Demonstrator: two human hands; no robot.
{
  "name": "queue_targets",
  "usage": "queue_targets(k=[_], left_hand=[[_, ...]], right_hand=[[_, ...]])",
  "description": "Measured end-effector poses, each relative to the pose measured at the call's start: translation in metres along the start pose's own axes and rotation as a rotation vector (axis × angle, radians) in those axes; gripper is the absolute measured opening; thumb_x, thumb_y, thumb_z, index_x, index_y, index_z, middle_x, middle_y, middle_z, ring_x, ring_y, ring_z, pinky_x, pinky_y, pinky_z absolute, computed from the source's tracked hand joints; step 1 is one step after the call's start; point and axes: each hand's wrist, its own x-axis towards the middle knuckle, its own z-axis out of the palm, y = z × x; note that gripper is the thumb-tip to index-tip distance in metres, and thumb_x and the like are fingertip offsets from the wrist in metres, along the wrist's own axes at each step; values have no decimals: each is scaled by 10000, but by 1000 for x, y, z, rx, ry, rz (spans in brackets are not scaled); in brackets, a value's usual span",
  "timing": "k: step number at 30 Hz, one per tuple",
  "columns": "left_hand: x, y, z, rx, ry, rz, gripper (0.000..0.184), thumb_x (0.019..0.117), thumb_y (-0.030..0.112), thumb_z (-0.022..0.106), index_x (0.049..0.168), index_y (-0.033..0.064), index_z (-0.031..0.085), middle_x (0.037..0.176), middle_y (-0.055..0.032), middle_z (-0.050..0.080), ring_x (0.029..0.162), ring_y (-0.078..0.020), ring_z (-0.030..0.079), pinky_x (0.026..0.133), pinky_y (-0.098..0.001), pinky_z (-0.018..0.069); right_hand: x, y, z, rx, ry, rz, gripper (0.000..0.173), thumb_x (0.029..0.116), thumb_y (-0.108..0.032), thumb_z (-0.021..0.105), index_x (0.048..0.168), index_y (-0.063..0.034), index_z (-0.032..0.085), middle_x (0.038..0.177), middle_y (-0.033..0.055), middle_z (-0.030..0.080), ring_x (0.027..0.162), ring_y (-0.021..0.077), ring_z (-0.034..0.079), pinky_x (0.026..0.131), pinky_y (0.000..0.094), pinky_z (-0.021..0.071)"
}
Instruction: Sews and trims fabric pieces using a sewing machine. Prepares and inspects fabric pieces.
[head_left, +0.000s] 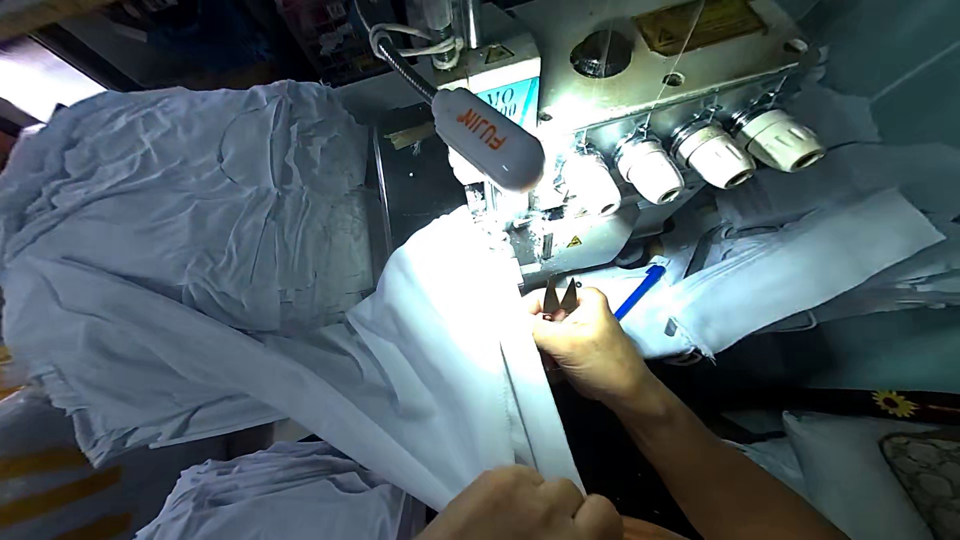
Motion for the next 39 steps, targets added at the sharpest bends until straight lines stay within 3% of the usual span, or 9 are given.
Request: queue_targets(k=[10, 19, 25, 28, 30, 33, 34, 36, 39], left_hand=[[8, -30, -9, 179, 97, 22, 277, 969, 135, 517, 700, 104, 579, 678, -42, 510, 519, -175, 474, 423, -308, 327], [21, -63, -18, 289, 183, -32, 256, 932, 125, 495, 683, 103, 549, 658, -33, 494, 523, -172, 488, 423, -312, 325], [28, -46, -13, 617, 331, -277, 258, 974, 70, 501, 764, 29, 644, 635, -74, 522, 512, -215, 520, 428, -332, 347], [27, -19, -6, 729, 455, -387, 262, 998, 71, 526, 795, 10, 680, 613, -65, 497, 520, -209, 476, 479, -323, 330], [26, -13, -1, 686, 531, -383, 254, 1000, 96, 562, 826, 8, 724, 612, -62, 535, 541, -198, 495, 511, -304, 357], [28, -22, 9, 658, 568, -367, 279, 990, 143, 571, 784, 28, 721, 584, -41, 506, 506, -177, 469, 483, -293, 333], [30, -26, 10, 670, 549, -377, 290, 984, 152, 563, 759, 39, 705, 575, -33, 490, 489, -171, 458, 464, -293, 319], [32, -33, 10, 683, 511, -403, 292, 974, 145, 559, 735, 43, 692, 561, -35, 478, 468, -174, 456, 442, -300, 307], [35, -45, 3, 719, 492, -422, 289, 973, 132, 562, 734, 39, 696, 561, -47, 498, 459, -187, 476, 425, -314, 304]], right_hand=[[3, -2, 0, -6, 33, 19, 204, 817, 32, 665, 672, -110, 643, 521, -45, 546, 418, 1, 468, 406, 157, 403], [6, -3, 4, 50, 75, 49, 203, 815, 31, 679, 662, -98, 646, 523, -19, 549, 419, 24, 479, 403, 171, 409], [1, 10, 11, 196, 220, -13, 246, 973, -34, 610, 739, -57, 682, 593, 20, 638, 440, 24, 521, 421, 158, 437], [-1, 23, 15, 88, 241, -10, 273, 995, -32, 568, 747, -110, 652, 643, -68, 661, 554, -27, 594, 529, 138, 496], [-2, 29, 18, 125, 80, 89, 218, 989, -43, 540, 814, -123, 641, 674, -105, 637, 595, -53, 591, 566, 137, 505], [-4, 28, 21, 406, -149, 335, 173, 1023, 21, 449, 988, -43, 607, 771, -49, 676, 726, 1, 663, 713, 198, 567], [-6, 30, 23, 467, -171, 378, 192, 1018, 30, 429, 984, -60, 595, 773, -58, 684, 736, -9, 670, 720, 190, 568], [-12, 25, 25, 476, -188, 448, 172, 1022, 47, 416, 1121, -41, 525, 881, -50, 648, 818, -36, 639, 784, 158, 545], [-17, 30, 30, 427, -211, 410, 233, 1003, 34, 482, 1232, -4, 501, 990, -33, 634, 917, -45, 620, 859, 150, 521]])
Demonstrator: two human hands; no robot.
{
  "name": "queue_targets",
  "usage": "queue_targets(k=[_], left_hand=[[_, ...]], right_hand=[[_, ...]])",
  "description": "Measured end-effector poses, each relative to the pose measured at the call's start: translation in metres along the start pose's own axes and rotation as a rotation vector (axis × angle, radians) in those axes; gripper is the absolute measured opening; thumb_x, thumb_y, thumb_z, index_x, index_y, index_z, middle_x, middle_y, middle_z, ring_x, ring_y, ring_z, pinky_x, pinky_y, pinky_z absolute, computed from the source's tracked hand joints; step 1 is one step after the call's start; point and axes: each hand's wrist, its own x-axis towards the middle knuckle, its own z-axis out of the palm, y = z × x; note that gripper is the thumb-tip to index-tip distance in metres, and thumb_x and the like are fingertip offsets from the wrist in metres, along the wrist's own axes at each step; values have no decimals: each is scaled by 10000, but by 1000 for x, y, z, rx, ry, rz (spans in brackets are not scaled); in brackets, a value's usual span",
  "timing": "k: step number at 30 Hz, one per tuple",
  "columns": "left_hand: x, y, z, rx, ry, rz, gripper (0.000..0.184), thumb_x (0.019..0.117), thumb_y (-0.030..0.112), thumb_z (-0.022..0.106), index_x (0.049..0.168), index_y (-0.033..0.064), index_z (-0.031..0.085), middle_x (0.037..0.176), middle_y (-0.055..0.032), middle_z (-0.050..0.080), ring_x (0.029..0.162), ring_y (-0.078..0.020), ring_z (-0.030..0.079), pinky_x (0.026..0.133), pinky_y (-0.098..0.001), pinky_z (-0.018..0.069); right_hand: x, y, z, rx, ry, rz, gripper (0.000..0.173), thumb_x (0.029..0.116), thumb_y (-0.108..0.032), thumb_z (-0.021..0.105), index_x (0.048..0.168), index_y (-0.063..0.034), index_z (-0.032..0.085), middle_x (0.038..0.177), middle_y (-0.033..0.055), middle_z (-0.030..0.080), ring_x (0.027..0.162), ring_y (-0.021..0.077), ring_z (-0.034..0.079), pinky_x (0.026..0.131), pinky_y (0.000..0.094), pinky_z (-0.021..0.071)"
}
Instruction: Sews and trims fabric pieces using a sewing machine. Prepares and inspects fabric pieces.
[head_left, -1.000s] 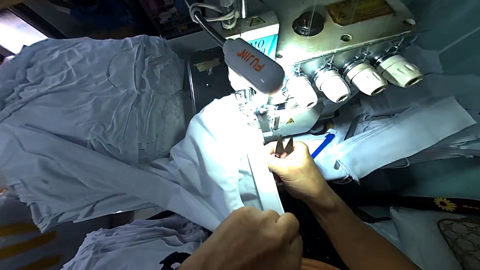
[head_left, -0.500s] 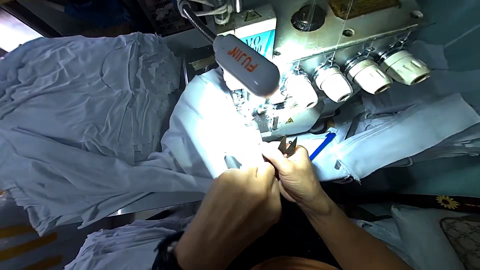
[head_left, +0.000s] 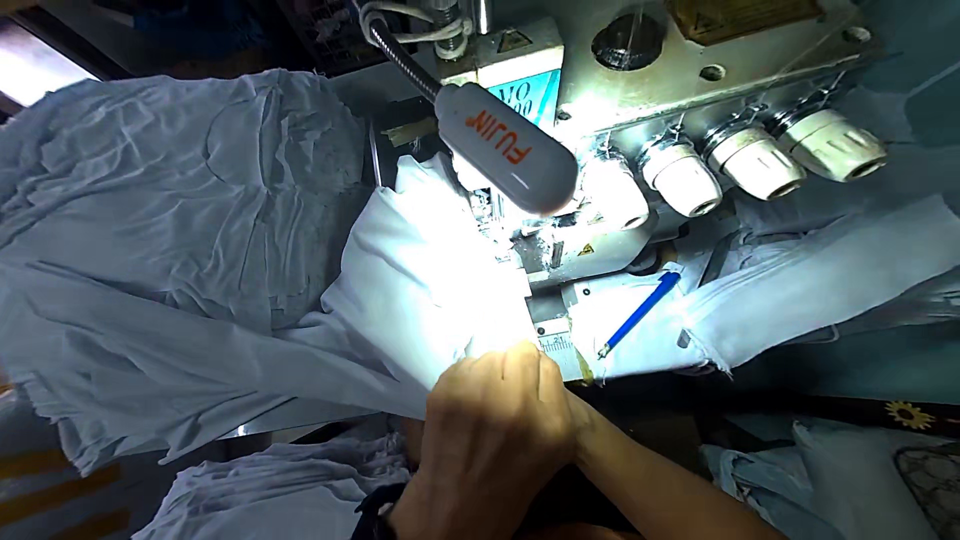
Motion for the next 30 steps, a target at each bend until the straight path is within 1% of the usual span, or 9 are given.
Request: queue_targets(k=[3, 6, 8, 11, 14, 18, 23, 25, 30], left_hand=[[9, -7, 3, 34, -3, 2, 262, 960, 110, 568, 759, 37, 718, 567, -53, 527, 465, -193, 505, 423, -320, 317], [17, -14, 7, 47, 16, -2, 268, 941, 88, 572, 704, 28, 682, 538, -48, 464, 441, -192, 454, 418, -317, 274], [24, -19, 7, 42, 41, -15, 279, 919, 66, 574, 649, 31, 633, 526, -46, 438, 433, -185, 431, 417, -314, 248], [34, -27, 7, 61, 30, -5, 270, 912, 75, 606, 646, 32, 611, 543, -52, 439, 433, -190, 432, 415, -318, 244], [41, -37, 9, 37, -6, 38, 232, 912, 44, 602, 681, 32, 616, 602, -65, 471, 487, -211, 470, 437, -336, 267], [33, -38, -1, -32, -52, 67, 276, 902, 129, 634, 639, 67, 582, 535, -31, 441, 456, -193, 455, 441, -334, 269], [0, -29, -2, -143, -40, 26, 255, 946, 151, 611, 710, 95, 690, 563, -19, 534, 519, -165, 501, 565, -335, 349], [-3, -34, 4, -191, 20, 9, 232, 927, 177, 637, 718, 102, 704, 578, -12, 558, 543, -154, 524, 584, -324, 367], [-8, -68, 24, -152, 62, -4, 238, 831, 163, 712, 1033, 39, 734, 1205, -154, 710, 1199, -319, 642, 1043, -552, 432]], right_hand=[[-1, -6, 4, -50, -31, -8, 181, 1008, 1, 495, 1184, -37, 511, 944, -64, 627, 871, -60, 615, 830, 140, 518], [4, -4, 6, -50, -77, -12, 119, 1009, -46, 505, 1091, -130, 487, 773, -92, 590, 597, -35, 548, 567, 141, 482], [6, 7, 1, 3, -179, -76, 103, 1007, -113, 546, 1055, -195, 507, 731, -113, 594, 551, -29, 534, 520, 143, 463], [7, 13, 10, 38, -140, -140, 222, 953, -30, 489, 848, -206, 574, 617, -130, 600, 472, -57, 499, 460, 115, 424], [11, 20, 8, -48, -42, -234, 245, 962, -30, 541, 790, -188, 615, 629, -129, 612, 495, -53, 520, 477, 133, 449], [13, 20, -17, -382, 140, -777, 124, 922, -51, 668, 824, -126, 676, 751, -144, 680, 701, -95, 620, 648, 116, 529], [6, -21, -50, -943, 115, -1168, 216, 938, -67, 682, 1134, 24, 695, 829, 40, 681, 740, -21, 596, 691, 101, 499], [10, -37, -50, -1117, 68, -1238, 152, 953, -92, 681, 1050, -1, 753, 858, 78, 679, 783, 43, 625, 714, 144, 513], [17, -43, -45, -1152, 53, -1268, 103, 928, -85, 688, 922, -24, 770, 859, 82, 606, 794, 65, 570, 692, 151, 473]])
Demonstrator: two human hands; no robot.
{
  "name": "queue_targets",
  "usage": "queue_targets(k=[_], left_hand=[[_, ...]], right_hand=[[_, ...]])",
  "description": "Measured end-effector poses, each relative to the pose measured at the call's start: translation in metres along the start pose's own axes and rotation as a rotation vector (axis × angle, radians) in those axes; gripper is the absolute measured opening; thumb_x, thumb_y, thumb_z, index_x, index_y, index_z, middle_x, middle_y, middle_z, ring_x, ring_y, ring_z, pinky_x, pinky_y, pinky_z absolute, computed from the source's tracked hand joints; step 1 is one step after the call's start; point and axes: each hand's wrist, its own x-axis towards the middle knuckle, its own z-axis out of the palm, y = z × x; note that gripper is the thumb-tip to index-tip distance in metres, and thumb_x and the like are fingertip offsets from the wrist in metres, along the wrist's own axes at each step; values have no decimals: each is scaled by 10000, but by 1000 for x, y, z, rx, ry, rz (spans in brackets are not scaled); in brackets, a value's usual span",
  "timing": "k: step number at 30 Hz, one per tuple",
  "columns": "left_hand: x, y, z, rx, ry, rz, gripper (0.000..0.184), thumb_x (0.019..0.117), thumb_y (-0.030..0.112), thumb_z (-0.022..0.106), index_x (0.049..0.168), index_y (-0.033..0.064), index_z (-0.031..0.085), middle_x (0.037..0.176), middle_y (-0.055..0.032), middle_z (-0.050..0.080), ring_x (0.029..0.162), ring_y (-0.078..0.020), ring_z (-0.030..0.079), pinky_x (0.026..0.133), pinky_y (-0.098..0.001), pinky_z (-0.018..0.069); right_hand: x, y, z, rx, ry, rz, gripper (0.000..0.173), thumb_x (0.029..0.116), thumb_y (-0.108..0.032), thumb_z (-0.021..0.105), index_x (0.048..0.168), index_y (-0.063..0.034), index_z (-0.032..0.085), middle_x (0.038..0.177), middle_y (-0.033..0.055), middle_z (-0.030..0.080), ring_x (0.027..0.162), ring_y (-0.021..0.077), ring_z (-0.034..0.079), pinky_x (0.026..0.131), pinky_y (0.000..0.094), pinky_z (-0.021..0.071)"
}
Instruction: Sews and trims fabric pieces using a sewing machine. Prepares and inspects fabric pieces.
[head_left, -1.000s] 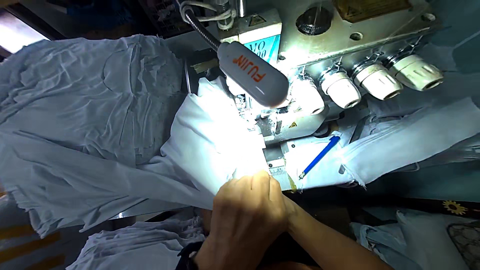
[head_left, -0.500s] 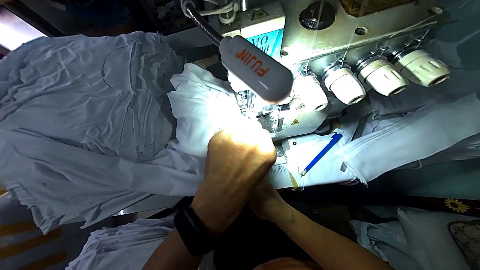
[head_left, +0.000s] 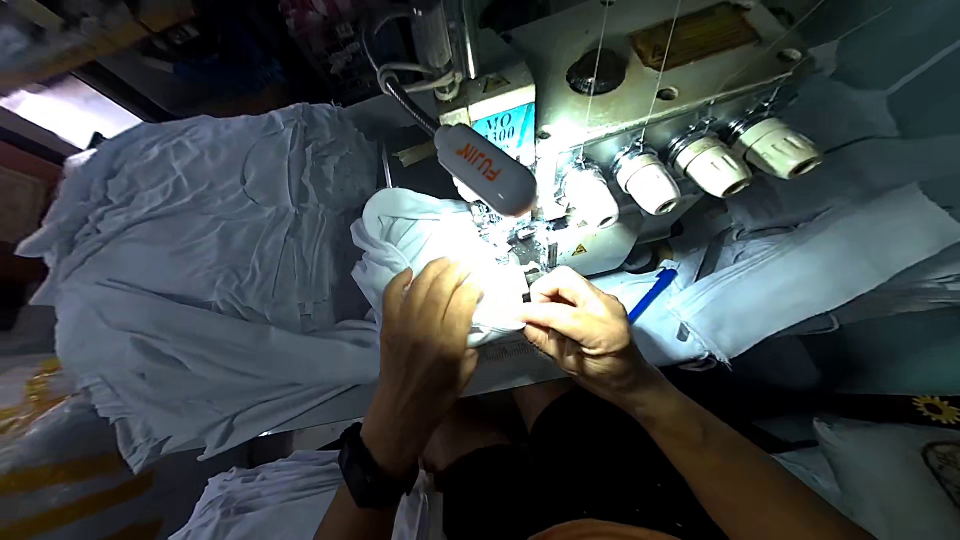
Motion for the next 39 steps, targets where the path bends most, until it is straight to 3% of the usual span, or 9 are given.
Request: queue_targets(k=[5, 12, 17, 21, 25, 28, 30, 33, 39], left_hand=[[6, -13, 7, -155, 19, -43, 206, 869, 105, 664, 1012, 1, 770, 1178, -144, 748, 1197, -289, 687, 1099, -631, 412], [27, -33, 7, -273, -19, -52, 204, 843, 63, 712, 1021, -18, 771, 1178, -146, 748, 1210, -280, 681, 1122, -595, 414], [34, -45, 8, -298, 21, -10, 232, 833, -4, 703, 1058, -34, 755, 1217, -162, 728, 1235, -290, 661, 1119, -520, 451], [69, -52, 19, -251, 128, -159, 152, 848, 25, 711, 970, -50, 762, 1083, -209, 759, 1090, -342, 720, 1000, -497, 503], [88, -57, 19, -167, 110, -424, 203, 932, 96, 656, 1012, -62, 755, 1064, -245, 742, 1035, -388, 709, 951, -550, 493], [61, -45, 20, -182, 169, -488, 193, 958, 97, 650, 1047, -47, 742, 1075, -223, 738, 1032, -357, 709, 940, -538, 512], [23, -19, 13, -189, 211, -434, 218, 959, 54, 663, 1154, -37, 697, 1167, -215, 708, 1081, -337, 698, 948, -502, 556], [-4, 14, 10, -119, 249, -503, 265, 873, 11, 707, 1126, -69, 723, 1214, -223, 713, 1156, -338, 696, 985, -472, 562], [-12, 30, 17, 130, 304, -524, 204, 896, 147, 709, 1072, 73, 779, 1187, -102, 747, 1121, -271, 700, 910, -432, 552]], right_hand=[[13, 8, 7, -108, 47, 2, 148, 922, -128, 693, 838, -18, 745, 848, 95, 582, 738, 79, 541, 631, 163, 447], [21, 4, 11, -283, 63, 84, 142, 909, -174, 718, 883, -50, 781, 813, 79, 594, 669, 113, 554, 536, 229, 430], [-9, -3, 21, -151, 162, 121, 157, 968, -127, 654, 982, -20, 769, 854, 77, 648, 743, 86, 609, 634, 203, 509], [-61, 12, 43, -50, 96, 233, 219, 977, -122, 609, 878, 19, 745, 766, 96, 676, 707, 87, 631, 682, 185, 521], [-54, 7, 36, 43, -23, 333, 378, 989, -304, 627, 755, -13, 686, 631, 28, 611, 576, 20, 540, 553, 172, 443], [-27, -4, 12, -38, -64, 380, 601, 1040, -609, 410, 889, -84, 661, 642, -24, 541, 581, 40, 508, 558, 254, 440], [-6, -11, 0, -141, -40, 314, 417, 1055, -435, 495, 1018, -56, 666, 719, 2, 587, 611, 52, 541, 568, 241, 465], [21, -23, -4, -328, -15, 186, 264, 964, -189, 658, 1108, 23, 721, 865, 109, 668, 687, 134, 594, 615, 253, 491], [47, -42, 16, -686, -113, 196, 246, 972, -136, 637, 1106, 36, 751, 915, 215, 692, 713, 355, 682, 561, 465, 520]])
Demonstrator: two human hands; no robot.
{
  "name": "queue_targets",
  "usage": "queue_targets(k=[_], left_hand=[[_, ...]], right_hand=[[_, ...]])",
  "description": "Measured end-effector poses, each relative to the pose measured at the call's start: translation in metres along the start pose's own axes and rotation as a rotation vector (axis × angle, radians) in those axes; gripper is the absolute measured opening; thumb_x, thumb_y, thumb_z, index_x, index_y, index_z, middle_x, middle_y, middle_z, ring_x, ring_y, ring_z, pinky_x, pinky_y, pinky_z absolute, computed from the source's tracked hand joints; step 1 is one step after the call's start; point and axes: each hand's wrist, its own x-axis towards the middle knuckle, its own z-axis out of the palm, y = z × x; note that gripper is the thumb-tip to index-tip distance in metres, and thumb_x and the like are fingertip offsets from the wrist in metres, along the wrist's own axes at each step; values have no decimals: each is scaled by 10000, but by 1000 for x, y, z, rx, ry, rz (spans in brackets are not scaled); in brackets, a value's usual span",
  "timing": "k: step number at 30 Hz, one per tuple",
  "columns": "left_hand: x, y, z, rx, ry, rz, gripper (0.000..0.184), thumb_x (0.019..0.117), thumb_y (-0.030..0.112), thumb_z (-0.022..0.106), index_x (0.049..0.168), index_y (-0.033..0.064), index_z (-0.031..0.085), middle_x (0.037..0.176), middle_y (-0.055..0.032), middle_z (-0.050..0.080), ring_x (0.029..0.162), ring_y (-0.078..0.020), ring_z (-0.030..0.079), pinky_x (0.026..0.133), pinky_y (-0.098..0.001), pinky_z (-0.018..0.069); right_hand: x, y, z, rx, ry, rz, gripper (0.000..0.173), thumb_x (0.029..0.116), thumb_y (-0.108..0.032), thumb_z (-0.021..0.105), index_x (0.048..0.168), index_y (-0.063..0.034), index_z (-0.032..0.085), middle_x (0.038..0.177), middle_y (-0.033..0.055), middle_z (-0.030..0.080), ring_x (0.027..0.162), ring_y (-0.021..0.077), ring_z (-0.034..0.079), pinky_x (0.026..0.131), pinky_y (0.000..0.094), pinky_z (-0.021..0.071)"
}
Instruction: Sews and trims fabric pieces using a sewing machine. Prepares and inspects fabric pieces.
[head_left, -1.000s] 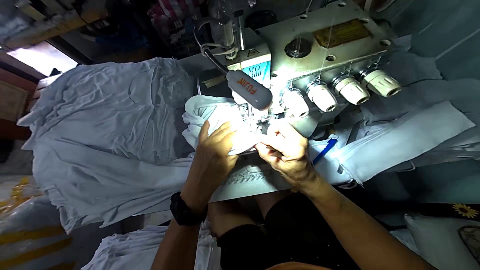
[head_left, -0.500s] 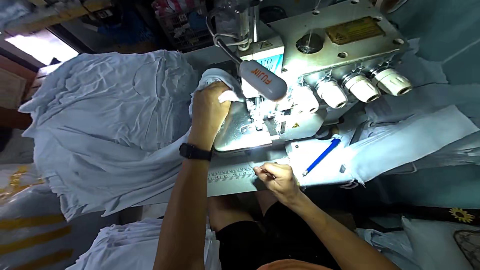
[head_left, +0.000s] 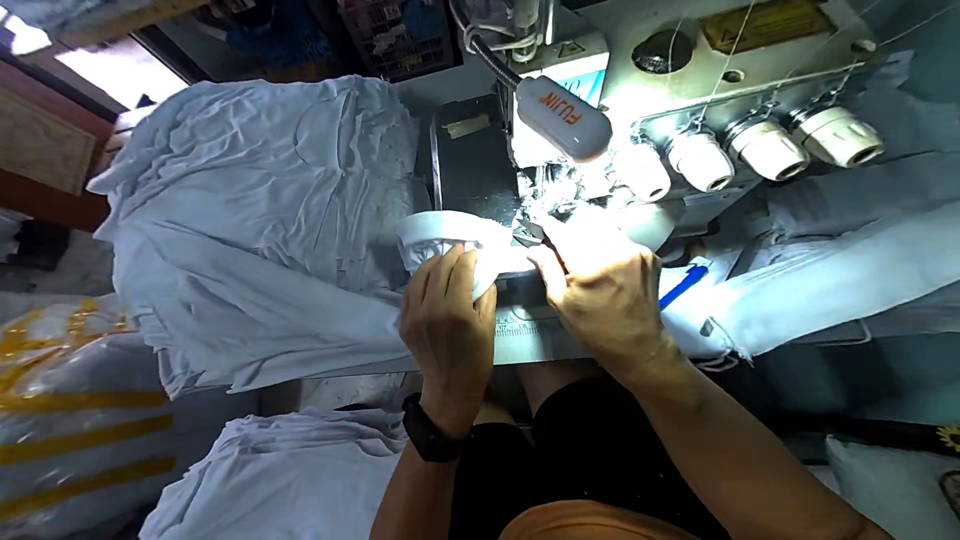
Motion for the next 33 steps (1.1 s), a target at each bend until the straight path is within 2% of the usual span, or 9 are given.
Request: queue_targets(k=[5, 7, 9, 13, 16, 19, 25, 28, 33], left_hand=[[5, -7, -5, -317, 29, 101, 107, 835, 19, 722, 930, -28, 740, 1176, -169, 719, 1210, -275, 642, 1031, -385, 508], [9, -20, -19, -793, -107, -98, 187, 885, 7, 667, 1066, 22, 712, 1048, -14, 732, 918, -23, 677, 781, -186, 568], [14, -39, -31, -1236, -322, -311, 179, 923, 65, 591, 964, 221, 671, 830, 108, 683, 687, 27, 638, 595, -171, 553], [15, -62, -43, -1436, -530, -286, 197, 916, 68, 572, 904, 235, 676, 777, 114, 663, 660, 31, 625, 580, -161, 543], [11, -71, -56, -1356, -657, -146, 103, 894, 90, 602, 923, 171, 659, 770, 99, 655, 645, 42, 597, 566, -137, 503], [1, -86, -87, -1107, -794, -73, 101, 943, 133, 617, 921, 48, 667, 754, 24, 648, 609, 17, 576, 543, -122, 476], [-47, -98, -108, -599, -405, -338, 71, 1002, 116, 617, 1000, 47, 601, 785, -46, 642, 603, -87, 606, 546, -208, 521], [-71, -90, -97, -470, -406, -479, 189, 939, 147, 726, 1044, 39, 612, 849, -106, 651, 613, -165, 623, 503, -299, 526], [-81, -73, -72, -283, -477, -448, 156, 947, 93, 703, 1057, -8, 657, 1039, -179, 662, 832, -285, 669, 710, -463, 572]], right_hand=[[8, 4, 3, 173, 19, -45, 173, 967, -110, 639, 949, 20, 752, 837, 177, 701, 727, 305, 686, 603, 432, 525], [7, 16, -9, 417, -42, -19, 170, 967, -144, 655, 930, -11, 754, 825, 92, 683, 738, 141, 633, 667, 289, 507], [9, 27, -17, 684, -114, -9, 169, 922, -171, 710, 1008, -29, 740, 849, -24, 678, 737, -48, 598, 687, 105, 503], [15, 23, -15, 912, -204, -179, 484, 875, -252, 797, 1243, 42, 685, 1044, -15, 658, 736, -114, 452, 647, 35, 384], [17, 19, -1, 819, -248, -451, 246, 925, -227, 738, 1068, -28, 766, 1193, 147, 628, 984, 85, 604, 837, 193, 502], [0, 13, 2, 782, -345, -617, 91, 907, -62, 653, 889, -46, 741, 943, 95, 701, 793, 131, 663, 667, 266, 550], [-70, 7, 18, 747, -456, -608, 107, 907, -51, 637, 910, -22, 739, 727, 66, 644, 608, 145, 608, 530, 270, 484], [-84, -3, 21, 737, -466, -593, 107, 898, -55, 633, 912, -26, 735, 718, 70, 636, 594, 157, 600, 513, 279, 473], [-89, -13, 15, 655, -515, -623, 166, 860, 8, 604, 947, -26, 741, 754, 85, 651, 610, 194, 627, 515, 311, 498]])
